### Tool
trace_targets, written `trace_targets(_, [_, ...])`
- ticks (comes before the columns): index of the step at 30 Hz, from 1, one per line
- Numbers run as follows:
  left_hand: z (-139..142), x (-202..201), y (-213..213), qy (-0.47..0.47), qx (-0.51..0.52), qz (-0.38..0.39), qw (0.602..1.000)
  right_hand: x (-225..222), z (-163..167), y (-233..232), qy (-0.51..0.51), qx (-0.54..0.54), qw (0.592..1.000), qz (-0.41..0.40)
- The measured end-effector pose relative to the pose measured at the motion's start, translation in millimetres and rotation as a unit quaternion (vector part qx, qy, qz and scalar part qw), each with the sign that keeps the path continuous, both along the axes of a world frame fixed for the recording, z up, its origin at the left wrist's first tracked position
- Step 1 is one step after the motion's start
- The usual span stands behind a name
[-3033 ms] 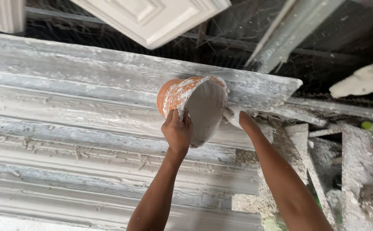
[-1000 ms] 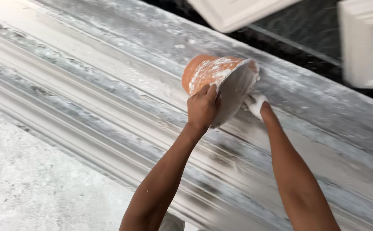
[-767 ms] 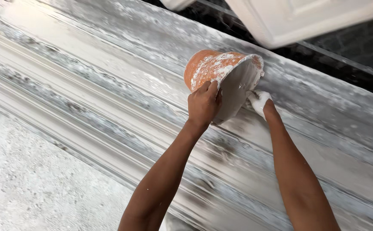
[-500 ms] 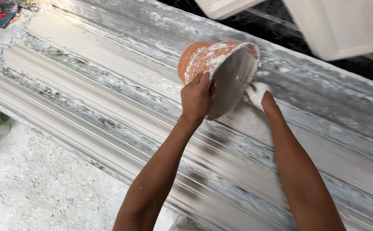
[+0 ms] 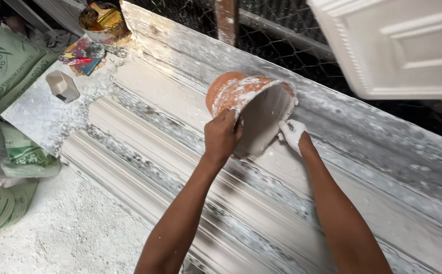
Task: The person applies white plaster slurry by hand onto long decorative cornice moldings, scooping the mixture from a bowl and spreading it over the molded surfaces. They then mix more plaster in the bowl, pour it onto a molding, and spread it using a red hand scraper.
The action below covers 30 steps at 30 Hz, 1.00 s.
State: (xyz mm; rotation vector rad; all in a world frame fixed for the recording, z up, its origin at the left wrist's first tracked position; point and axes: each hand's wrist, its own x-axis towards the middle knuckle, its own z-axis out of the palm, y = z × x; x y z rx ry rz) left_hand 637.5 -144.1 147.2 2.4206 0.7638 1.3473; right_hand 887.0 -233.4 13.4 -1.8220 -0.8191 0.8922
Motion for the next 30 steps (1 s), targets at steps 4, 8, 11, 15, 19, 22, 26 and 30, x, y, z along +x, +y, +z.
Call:
trace_targets(4, [0,-38,69,0.018,-0.006,-0.001,1.000,-24,0,69,-0.098,-0.022,0.994,0.035])
trace_targets(8, [0,-71,136,0.005,0.001,-0.036,0.999,-65,-7,131,-0.097,-0.065,0.993,0.019])
trace_targets(11, [-1,-101,175,0.010,-0.013,-0.052,0.998,-87,-5,175,-0.085,-0.064,0.994,0.005])
trace_targets(15, [6,-126,241,0.001,0.002,-0.060,0.998,-117,-1,240,-0.040,-0.049,0.998,0.015])
trace_targets(19, [9,-154,297,0.005,-0.003,-0.046,0.999,-143,3,295,-0.075,-0.039,0.996,0.040])
trace_targets(22, [10,-174,333,0.008,0.000,-0.032,0.999,-162,4,335,-0.072,-0.031,0.996,0.042])
trace_targets(26, [15,-200,380,0.016,0.000,-0.007,1.000,-186,9,384,-0.091,-0.031,0.992,0.079])
trace_targets(30, [19,-224,412,0.011,-0.002,0.021,1.000,-206,17,427,-0.142,-0.040,0.985,0.092])
